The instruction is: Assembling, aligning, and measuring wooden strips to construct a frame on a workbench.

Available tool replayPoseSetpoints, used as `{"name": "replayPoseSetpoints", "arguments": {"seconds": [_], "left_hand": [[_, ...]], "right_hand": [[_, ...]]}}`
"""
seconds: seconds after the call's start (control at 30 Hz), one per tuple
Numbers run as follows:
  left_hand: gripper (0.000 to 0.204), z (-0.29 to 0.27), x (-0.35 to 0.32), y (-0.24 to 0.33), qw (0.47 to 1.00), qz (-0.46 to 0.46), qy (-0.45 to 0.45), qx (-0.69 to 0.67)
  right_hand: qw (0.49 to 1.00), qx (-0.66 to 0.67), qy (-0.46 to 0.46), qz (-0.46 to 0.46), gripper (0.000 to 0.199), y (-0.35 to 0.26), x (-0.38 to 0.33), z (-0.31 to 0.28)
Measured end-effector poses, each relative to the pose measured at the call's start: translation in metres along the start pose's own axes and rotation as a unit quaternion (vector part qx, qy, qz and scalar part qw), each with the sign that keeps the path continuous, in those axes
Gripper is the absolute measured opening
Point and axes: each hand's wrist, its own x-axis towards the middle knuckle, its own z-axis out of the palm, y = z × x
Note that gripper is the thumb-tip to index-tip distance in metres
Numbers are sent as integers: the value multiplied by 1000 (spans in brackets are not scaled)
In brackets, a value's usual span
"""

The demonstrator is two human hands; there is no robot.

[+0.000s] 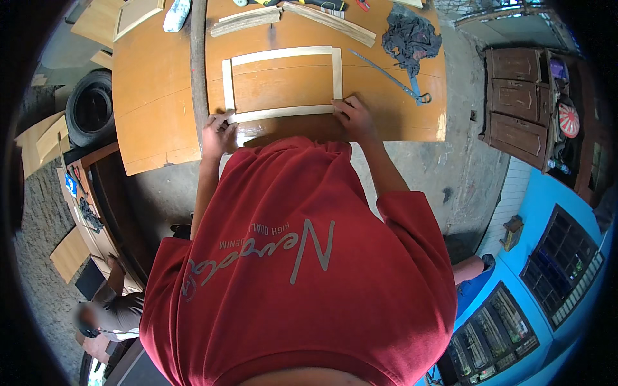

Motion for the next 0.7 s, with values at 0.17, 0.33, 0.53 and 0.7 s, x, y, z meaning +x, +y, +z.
{"name": "replayPoseSetpoints", "arguments": {"seconds": [0.17,0.33,0.53,0.7], "left_hand": [[43,-1,-2,-1,1000,4,-1,-7],[43,-2,0,11,1000,2,-11,24],[51,2,-5,1,999,18,15,43],[66,-1,6,27,995,-79,25,-56]], "right_hand": [[1000,12,-10,-15,43,-2,2,-3],[1000,16,-6,-16,40,1,0,-2],[1000,0,-5,-7,39,-9,3,-7],[997,-46,17,54,40,-25,12,-17]]}}
